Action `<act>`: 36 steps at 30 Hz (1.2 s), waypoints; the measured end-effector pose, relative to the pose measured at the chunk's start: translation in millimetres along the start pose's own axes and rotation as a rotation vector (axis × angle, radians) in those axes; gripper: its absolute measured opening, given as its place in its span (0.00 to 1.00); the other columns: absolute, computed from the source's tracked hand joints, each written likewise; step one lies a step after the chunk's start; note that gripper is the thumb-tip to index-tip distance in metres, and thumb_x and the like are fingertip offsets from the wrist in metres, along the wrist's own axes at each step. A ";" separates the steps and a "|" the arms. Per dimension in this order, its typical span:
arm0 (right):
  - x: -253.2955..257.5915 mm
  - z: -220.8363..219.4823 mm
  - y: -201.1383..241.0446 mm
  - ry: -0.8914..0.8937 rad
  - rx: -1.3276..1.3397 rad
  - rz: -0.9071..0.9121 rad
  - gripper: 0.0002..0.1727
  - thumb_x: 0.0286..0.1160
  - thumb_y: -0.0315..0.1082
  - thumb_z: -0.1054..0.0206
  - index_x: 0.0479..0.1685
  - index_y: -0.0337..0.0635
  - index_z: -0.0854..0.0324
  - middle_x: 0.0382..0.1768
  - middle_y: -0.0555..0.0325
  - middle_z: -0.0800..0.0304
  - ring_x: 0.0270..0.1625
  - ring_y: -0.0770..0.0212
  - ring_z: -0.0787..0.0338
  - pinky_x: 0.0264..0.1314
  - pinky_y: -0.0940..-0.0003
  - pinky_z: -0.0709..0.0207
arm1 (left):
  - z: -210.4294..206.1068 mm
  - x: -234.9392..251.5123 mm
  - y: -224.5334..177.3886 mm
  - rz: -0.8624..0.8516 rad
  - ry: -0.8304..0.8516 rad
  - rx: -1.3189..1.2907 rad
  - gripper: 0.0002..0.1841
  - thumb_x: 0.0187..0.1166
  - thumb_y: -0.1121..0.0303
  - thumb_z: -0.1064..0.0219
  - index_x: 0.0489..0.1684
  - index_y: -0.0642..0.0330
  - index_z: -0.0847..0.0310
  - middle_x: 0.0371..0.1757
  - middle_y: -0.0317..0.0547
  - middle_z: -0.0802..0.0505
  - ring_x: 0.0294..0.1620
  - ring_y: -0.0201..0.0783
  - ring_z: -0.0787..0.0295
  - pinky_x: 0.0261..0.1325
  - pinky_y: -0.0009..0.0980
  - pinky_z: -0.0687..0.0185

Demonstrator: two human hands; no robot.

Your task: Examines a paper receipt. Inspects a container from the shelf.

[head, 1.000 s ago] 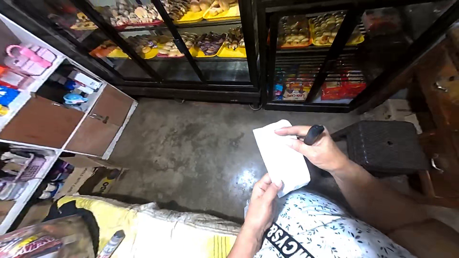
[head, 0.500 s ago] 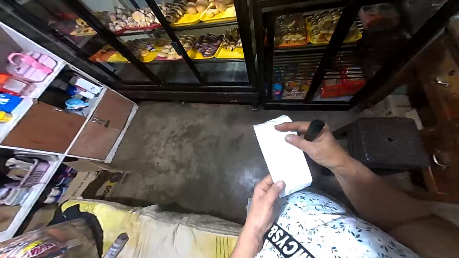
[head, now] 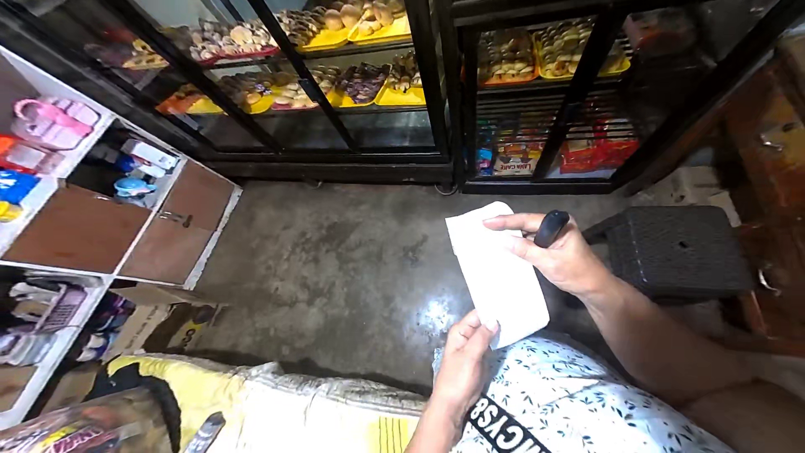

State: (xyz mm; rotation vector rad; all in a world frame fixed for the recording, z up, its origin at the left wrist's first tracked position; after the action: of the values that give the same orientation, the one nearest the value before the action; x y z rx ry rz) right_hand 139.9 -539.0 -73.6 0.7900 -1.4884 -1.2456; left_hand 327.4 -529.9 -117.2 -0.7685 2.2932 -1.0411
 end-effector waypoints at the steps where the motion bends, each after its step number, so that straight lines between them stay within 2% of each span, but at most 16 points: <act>1: -0.4 0.2 -0.5 -0.001 0.001 -0.008 0.18 0.72 0.20 0.34 0.60 0.37 0.12 0.52 0.65 0.05 0.39 0.81 0.12 0.43 0.84 0.16 | -0.2 0.2 -0.1 0.001 0.005 0.001 0.12 0.84 0.73 0.44 0.50 0.59 0.12 0.46 0.39 0.03 0.48 0.30 0.06 0.60 0.33 0.11; 5: -1.3 1.3 -1.3 -0.001 0.019 -0.008 0.19 0.71 0.19 0.35 0.61 0.37 0.12 0.52 0.65 0.05 0.38 0.80 0.11 0.43 0.83 0.15 | -0.2 0.8 0.1 -0.005 -0.015 0.002 0.13 0.84 0.74 0.45 0.49 0.59 0.12 0.45 0.38 0.03 0.47 0.30 0.06 0.59 0.33 0.11; 9: -1.0 1.9 1.8 0.008 0.001 0.011 0.19 0.71 0.21 0.33 0.62 0.39 0.12 0.50 0.67 0.06 0.39 0.80 0.12 0.44 0.83 0.16 | -1.6 0.6 -2.8 0.001 -0.043 0.033 0.14 0.84 0.74 0.47 0.50 0.60 0.13 0.44 0.38 0.03 0.47 0.30 0.06 0.59 0.33 0.11; 10: -1.0 2.2 2.6 0.019 0.005 0.030 0.19 0.71 0.21 0.33 0.62 0.39 0.13 0.53 0.67 0.06 0.43 0.79 0.10 0.49 0.81 0.14 | -2.3 0.5 -3.7 0.002 -0.053 0.027 0.14 0.83 0.75 0.48 0.50 0.60 0.13 0.44 0.38 0.03 0.47 0.30 0.06 0.58 0.33 0.11; 12: -0.9 1.9 2.8 0.034 0.023 0.060 0.19 0.72 0.22 0.33 0.62 0.39 0.13 0.53 0.66 0.05 0.46 0.77 0.09 0.52 0.80 0.13 | -2.3 1.0 -5.0 -0.007 -0.063 0.006 0.14 0.83 0.76 0.48 0.48 0.60 0.13 0.43 0.38 0.03 0.46 0.30 0.06 0.58 0.33 0.11; 16: -4.2 0.5 3.3 0.089 0.022 0.043 0.15 0.75 0.27 0.32 0.59 0.41 0.10 0.47 0.71 0.05 0.42 0.81 0.12 0.48 0.84 0.16 | 0.3 1.2 -8.3 -0.034 -0.082 0.021 0.14 0.84 0.75 0.48 0.49 0.59 0.13 0.43 0.36 0.03 0.45 0.29 0.06 0.56 0.31 0.10; 17: -5.3 -0.3 3.3 0.109 0.025 0.038 0.13 0.75 0.29 0.31 0.56 0.42 0.09 0.45 0.73 0.05 0.40 0.83 0.13 0.46 0.85 0.17 | 1.3 1.2 -9.2 -0.042 -0.085 0.024 0.14 0.84 0.74 0.48 0.50 0.59 0.13 0.43 0.36 0.03 0.46 0.28 0.06 0.56 0.31 0.10; 19: -6.9 -1.7 2.0 0.181 0.038 0.052 0.11 0.77 0.33 0.30 0.53 0.42 0.08 0.45 0.73 0.05 0.43 0.83 0.11 0.50 0.84 0.16 | 2.6 1.4 -10.2 -0.047 -0.105 0.001 0.14 0.83 0.75 0.48 0.48 0.60 0.13 0.43 0.37 0.03 0.45 0.29 0.06 0.56 0.32 0.10; 21: -8.6 -4.3 1.1 0.296 0.045 0.069 0.12 0.80 0.34 0.33 0.53 0.40 0.09 0.46 0.73 0.05 0.44 0.86 0.13 0.49 0.87 0.19 | 3.7 1.4 -10.7 -0.054 -0.112 0.001 0.14 0.83 0.75 0.49 0.48 0.60 0.13 0.43 0.37 0.03 0.45 0.29 0.06 0.56 0.31 0.10; 24: -13.1 -8.0 0.0 0.425 0.006 0.026 0.13 0.82 0.33 0.35 0.54 0.36 0.10 0.44 0.73 0.07 0.39 0.92 0.20 0.43 0.93 0.26 | 5.0 1.0 -10.8 -0.064 -0.109 0.014 0.14 0.83 0.75 0.49 0.49 0.61 0.14 0.43 0.37 0.04 0.46 0.29 0.06 0.57 0.32 0.11; 31: -11.8 -8.6 0.5 0.335 0.009 0.047 0.12 0.79 0.30 0.34 0.52 0.36 0.09 0.46 0.72 0.04 0.41 0.90 0.16 0.45 0.92 0.23 | 5.8 -1.0 -8.4 -0.070 -0.072 -0.011 0.13 0.84 0.74 0.46 0.49 0.61 0.13 0.44 0.38 0.04 0.47 0.29 0.06 0.57 0.32 0.11; 36: -11.7 -7.8 1.3 0.287 0.014 0.062 0.11 0.79 0.30 0.34 0.51 0.38 0.08 0.47 0.72 0.04 0.44 0.88 0.13 0.49 0.89 0.20 | 4.3 -3.0 -7.3 -0.029 -0.044 0.028 0.14 0.84 0.74 0.49 0.48 0.59 0.13 0.42 0.35 0.04 0.45 0.28 0.06 0.56 0.31 0.10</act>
State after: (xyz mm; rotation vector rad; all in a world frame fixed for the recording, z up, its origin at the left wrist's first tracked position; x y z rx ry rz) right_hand 150.8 -530.3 -75.8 0.8854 -1.2791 -1.0287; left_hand 334.4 -534.0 -113.4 -0.8070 2.2322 -1.0570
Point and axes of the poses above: each hand's wrist, its own x-axis towards the middle knuckle, its own z-axis out of the back of the hand, y = z × x, the point moved 4 cm from there along x, towards the middle knuckle
